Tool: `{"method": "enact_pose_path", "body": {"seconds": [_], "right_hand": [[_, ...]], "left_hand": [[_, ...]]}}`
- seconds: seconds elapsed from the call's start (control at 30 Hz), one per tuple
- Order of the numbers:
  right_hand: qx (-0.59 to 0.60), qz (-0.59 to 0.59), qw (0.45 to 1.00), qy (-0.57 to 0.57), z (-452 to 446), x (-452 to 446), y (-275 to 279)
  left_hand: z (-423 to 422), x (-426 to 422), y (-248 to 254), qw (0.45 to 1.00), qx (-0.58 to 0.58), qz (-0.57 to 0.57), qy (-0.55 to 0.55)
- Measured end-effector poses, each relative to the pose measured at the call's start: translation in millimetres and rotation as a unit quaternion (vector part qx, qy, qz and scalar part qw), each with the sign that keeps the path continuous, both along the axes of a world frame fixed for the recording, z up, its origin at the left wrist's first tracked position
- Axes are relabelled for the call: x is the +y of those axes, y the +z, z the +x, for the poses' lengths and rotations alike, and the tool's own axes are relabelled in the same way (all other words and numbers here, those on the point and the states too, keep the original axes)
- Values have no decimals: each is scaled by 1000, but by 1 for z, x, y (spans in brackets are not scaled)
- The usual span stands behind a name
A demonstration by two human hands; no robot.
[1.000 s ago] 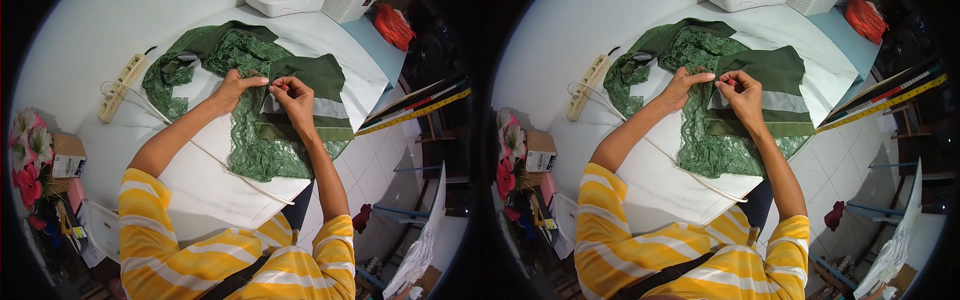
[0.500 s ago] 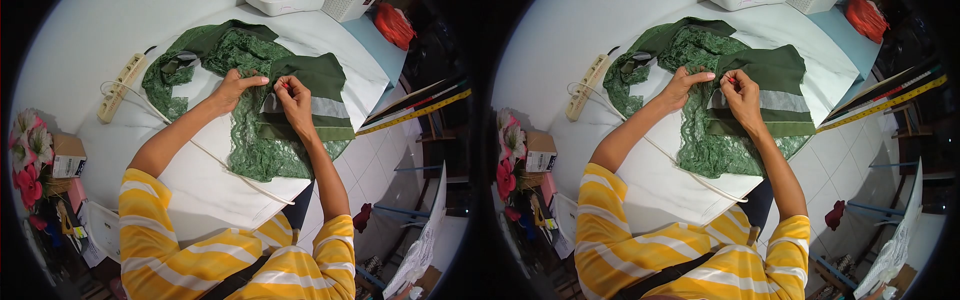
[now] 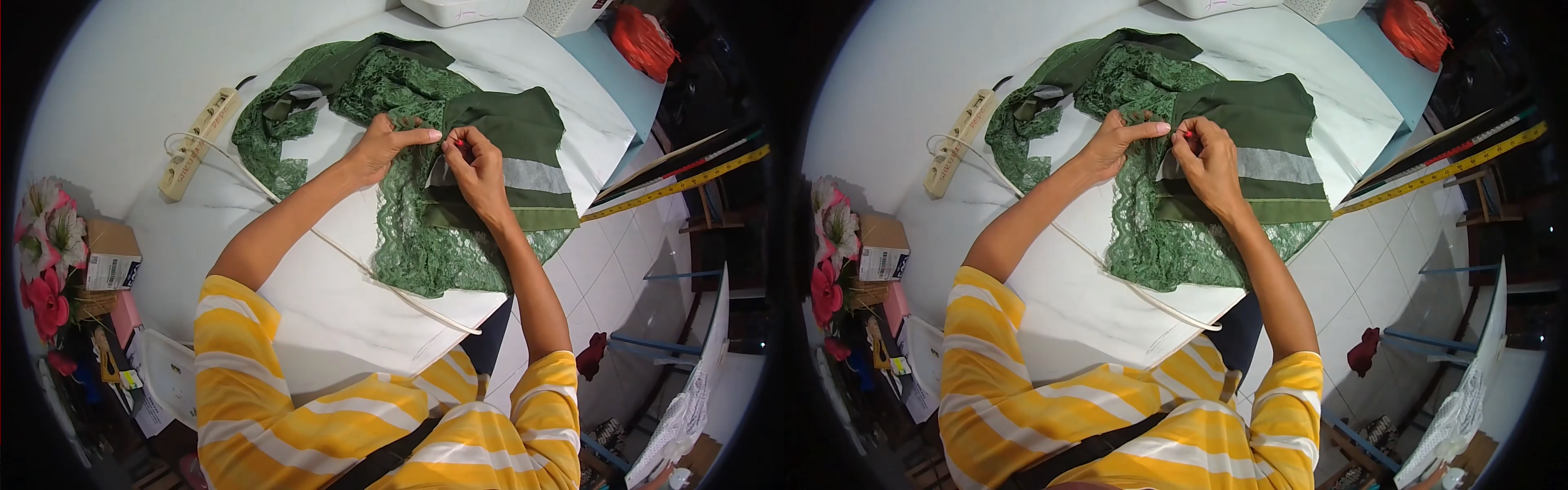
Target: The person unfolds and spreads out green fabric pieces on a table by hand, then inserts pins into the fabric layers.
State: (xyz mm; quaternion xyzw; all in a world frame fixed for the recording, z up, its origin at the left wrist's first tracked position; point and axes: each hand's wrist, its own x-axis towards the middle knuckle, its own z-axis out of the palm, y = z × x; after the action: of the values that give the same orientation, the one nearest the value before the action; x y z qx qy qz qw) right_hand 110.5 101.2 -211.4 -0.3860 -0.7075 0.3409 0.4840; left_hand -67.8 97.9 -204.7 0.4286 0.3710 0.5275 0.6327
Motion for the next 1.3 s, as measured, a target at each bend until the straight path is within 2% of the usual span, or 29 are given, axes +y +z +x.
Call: {"method": "enact_pose_path", "body": {"seconds": [0.1,0.4,0.57,0.77,0.9,1.1,1.3], "right_hand": [[-30,15,999,2,0,0,1],[139,-70,987,-27,-2,-11,19],[150,-53,987,-24,-3,-9,19],[56,2,998,-15,-3,-7,18],[114,-56,992,-26,0,-4,11],[58,-68,996,-28,0,-4,9],[21,-49,998,-15,1,0,7]], "left_hand": [[2,-1,1,1000,1,7,2],[-5,5,-2,999,-3,-44,17],[-3,2,4,999,-19,-41,9],[2,-3,7,999,-11,28,-19],[-3,0,6,999,-14,-27,-23],[-5,0,5,998,-25,-41,-29],[4,1,-8,991,93,100,-8]]}}
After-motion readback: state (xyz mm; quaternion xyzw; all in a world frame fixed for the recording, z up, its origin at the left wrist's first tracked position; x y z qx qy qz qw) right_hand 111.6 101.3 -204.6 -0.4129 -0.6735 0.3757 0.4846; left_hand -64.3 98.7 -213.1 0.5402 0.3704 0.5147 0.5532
